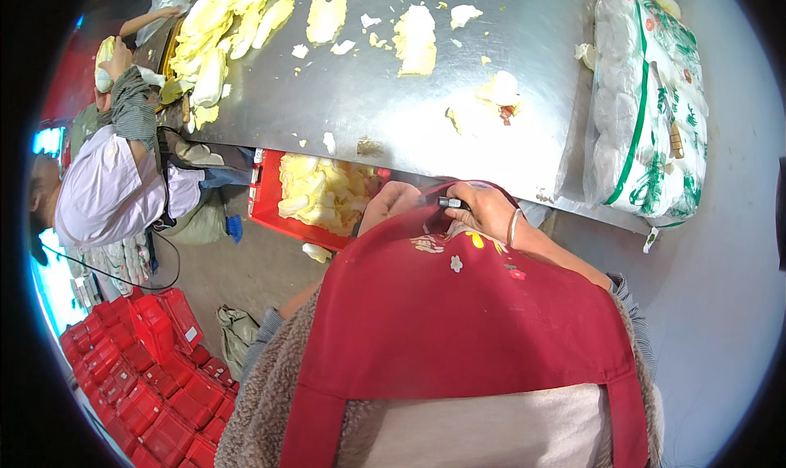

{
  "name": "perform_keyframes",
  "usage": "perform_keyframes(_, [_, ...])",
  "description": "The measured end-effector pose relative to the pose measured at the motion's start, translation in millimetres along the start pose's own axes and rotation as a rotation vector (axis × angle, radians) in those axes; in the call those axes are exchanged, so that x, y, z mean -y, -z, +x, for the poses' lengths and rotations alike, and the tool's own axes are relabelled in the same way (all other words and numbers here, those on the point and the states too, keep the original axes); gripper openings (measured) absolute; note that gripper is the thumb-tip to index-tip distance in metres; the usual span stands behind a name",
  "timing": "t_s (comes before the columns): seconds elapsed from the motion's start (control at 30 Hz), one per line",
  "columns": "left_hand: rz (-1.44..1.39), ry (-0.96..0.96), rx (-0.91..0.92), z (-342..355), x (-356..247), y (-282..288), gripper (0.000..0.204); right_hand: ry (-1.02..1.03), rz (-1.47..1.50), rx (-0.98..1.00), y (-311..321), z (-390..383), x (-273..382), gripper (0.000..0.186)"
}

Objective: The person wraps individual napa cabbage heads in white paper packaging at a metal worktable. They pick up each cabbage, fold the paper around it, and place the wrapped unit on a growing stack. A coworker trims cabbages nearby.

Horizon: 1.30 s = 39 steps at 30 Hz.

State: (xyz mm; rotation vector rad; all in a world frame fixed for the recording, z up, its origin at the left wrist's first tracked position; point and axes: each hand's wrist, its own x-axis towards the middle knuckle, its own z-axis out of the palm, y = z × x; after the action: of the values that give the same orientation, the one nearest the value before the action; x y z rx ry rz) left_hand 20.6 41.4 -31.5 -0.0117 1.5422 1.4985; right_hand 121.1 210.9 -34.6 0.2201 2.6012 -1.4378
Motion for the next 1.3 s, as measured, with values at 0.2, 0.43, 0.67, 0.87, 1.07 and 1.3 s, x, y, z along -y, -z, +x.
perform_keyframes(0.2, [0.139,-0.047,0.199,13,-2,15,0.030,-0.006,0.030,-0.043,-4,-1,7,0.025])
perform_keyframes(0.43, [0.684,-0.598,0.143,19,-10,28,0.024,0.125,0.032,-0.101,2,1,10,0.023])
perform_keyframes(0.67, [-0.591,-0.019,0.248,22,-14,80,0.040,0.590,0.243,0.359,-7,15,16,0.034])
perform_keyframes(0.87, [-0.254,0.064,0.176,18,-18,37,0.030,0.422,0.293,0.564,-17,20,16,0.032])
perform_keyframes(1.07, [0.016,0.114,0.169,16,-12,13,0.025,-0.037,0.294,-0.088,-3,1,20,0.022])
perform_keyframes(1.3, [-0.006,0.193,0.194,22,-8,17,0.033,-0.099,0.313,-0.084,-6,1,10,0.022])
